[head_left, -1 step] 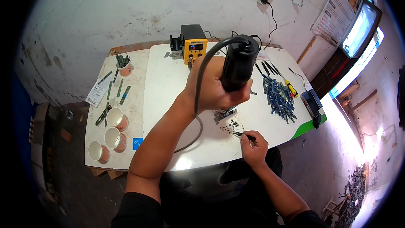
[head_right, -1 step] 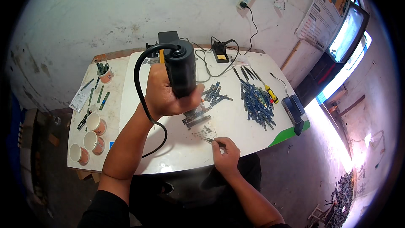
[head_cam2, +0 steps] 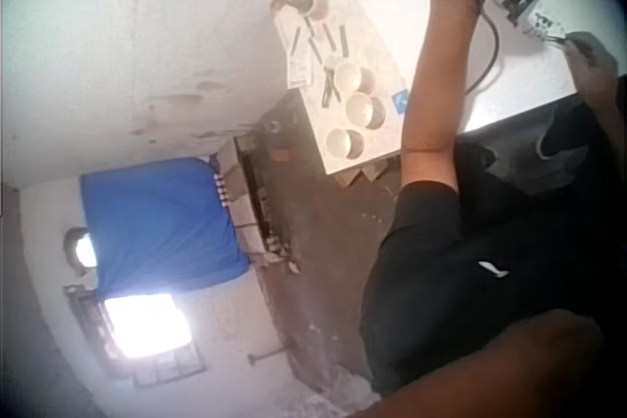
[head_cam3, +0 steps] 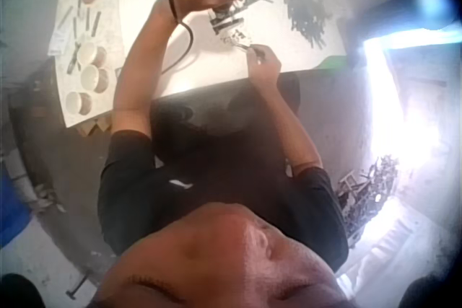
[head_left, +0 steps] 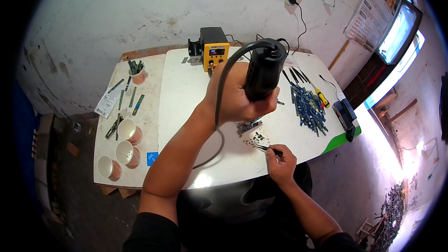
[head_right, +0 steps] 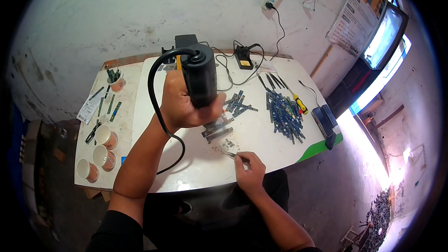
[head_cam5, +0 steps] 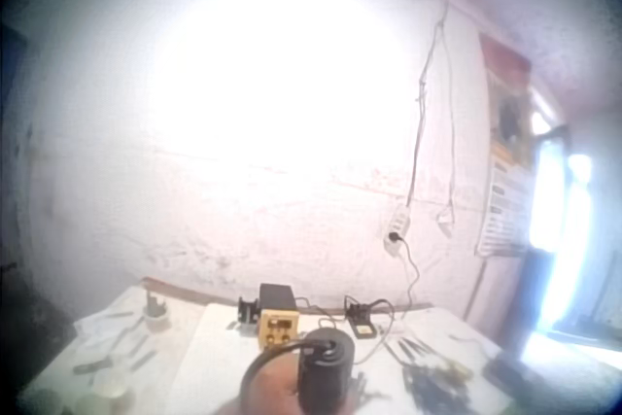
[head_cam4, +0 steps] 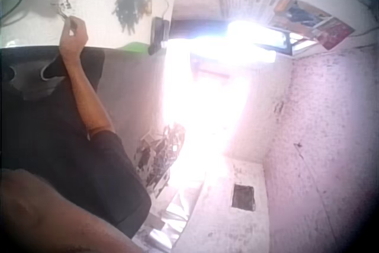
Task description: The person uses a hot air gun and tweezers to remove small electronic components from circuit boards. They heat the components and use tweezers to lift them off, placing them on the table.
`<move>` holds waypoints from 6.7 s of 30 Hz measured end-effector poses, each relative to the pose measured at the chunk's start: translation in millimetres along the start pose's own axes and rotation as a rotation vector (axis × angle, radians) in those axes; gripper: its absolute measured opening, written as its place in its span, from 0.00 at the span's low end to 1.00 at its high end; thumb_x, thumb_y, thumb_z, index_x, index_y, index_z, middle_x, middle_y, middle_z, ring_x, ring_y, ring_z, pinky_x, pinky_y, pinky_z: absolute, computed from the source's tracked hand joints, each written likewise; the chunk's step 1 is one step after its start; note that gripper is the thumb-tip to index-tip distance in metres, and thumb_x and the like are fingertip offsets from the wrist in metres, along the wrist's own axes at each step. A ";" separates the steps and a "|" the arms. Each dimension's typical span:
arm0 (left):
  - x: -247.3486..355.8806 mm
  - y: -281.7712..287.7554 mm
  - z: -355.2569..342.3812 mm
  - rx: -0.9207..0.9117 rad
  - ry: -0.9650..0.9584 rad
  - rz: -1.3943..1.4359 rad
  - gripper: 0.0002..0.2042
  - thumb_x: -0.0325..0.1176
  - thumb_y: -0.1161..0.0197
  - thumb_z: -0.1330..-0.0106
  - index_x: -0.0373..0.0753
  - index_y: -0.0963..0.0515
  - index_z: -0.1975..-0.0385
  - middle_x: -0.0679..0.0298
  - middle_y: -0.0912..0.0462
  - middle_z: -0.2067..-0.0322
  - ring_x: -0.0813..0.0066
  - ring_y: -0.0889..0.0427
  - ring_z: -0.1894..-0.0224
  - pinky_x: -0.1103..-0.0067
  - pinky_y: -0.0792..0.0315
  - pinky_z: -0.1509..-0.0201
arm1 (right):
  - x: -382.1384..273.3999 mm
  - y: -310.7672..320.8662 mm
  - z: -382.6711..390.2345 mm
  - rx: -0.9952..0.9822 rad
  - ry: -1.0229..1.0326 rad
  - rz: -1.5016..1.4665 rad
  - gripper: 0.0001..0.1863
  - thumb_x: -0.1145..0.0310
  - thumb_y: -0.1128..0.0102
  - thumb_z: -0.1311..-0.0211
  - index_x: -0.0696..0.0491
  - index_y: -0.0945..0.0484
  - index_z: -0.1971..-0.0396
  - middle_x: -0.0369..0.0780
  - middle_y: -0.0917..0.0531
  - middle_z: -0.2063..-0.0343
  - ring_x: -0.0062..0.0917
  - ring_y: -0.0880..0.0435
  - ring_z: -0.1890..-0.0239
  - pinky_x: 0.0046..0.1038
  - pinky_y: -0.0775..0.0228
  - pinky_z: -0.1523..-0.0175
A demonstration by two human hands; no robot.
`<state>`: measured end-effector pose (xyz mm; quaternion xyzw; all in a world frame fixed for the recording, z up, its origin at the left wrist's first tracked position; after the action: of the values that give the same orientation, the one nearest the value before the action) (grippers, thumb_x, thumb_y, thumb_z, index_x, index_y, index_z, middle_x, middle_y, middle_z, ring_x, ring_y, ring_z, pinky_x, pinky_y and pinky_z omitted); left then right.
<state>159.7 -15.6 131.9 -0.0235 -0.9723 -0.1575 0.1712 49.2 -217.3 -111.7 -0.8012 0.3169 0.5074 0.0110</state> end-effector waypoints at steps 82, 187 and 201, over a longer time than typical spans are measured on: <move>7.2 -3.9 1.6 -0.008 -0.036 0.007 0.12 0.38 0.24 0.52 0.41 0.19 0.75 0.63 0.19 0.82 0.64 0.20 0.82 0.73 0.27 0.75 | -1.7 0.1 -0.5 -0.003 -0.062 0.030 0.05 0.77 0.33 0.36 0.60 0.16 0.62 0.42 0.13 0.65 0.24 0.12 0.62 0.25 0.19 0.53; 7.9 4.6 0.0 0.051 -0.022 0.036 0.07 0.32 0.26 0.49 0.41 0.19 0.79 0.65 0.18 0.81 0.70 0.20 0.80 0.76 0.26 0.73 | -122.9 -18.8 -56.0 0.012 0.205 0.128 0.05 0.81 0.32 0.40 0.60 0.16 0.64 0.43 0.13 0.69 0.27 0.13 0.69 0.26 0.22 0.60; 5.8 -10.7 5.6 0.082 -0.074 0.007 0.07 0.26 0.29 0.51 0.37 0.23 0.80 0.67 0.20 0.84 0.75 0.19 0.83 0.80 0.27 0.77 | -81.8 -3.0 -23.4 -0.040 0.052 0.100 0.04 0.80 0.32 0.38 0.61 0.16 0.64 0.41 0.12 0.67 0.22 0.14 0.65 0.24 0.23 0.56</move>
<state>151.4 -24.1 125.8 -0.0258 -0.9835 -0.1159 0.1365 46.4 -182.2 -34.2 -0.7973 0.3466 0.4926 -0.0384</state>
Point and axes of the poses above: each hand's wrist, its own z-axis away from the middle knuckle, its own y-axis out of the back of the hand, x = y × z, the point moved 9 cm from there along -z, towards the middle knuckle
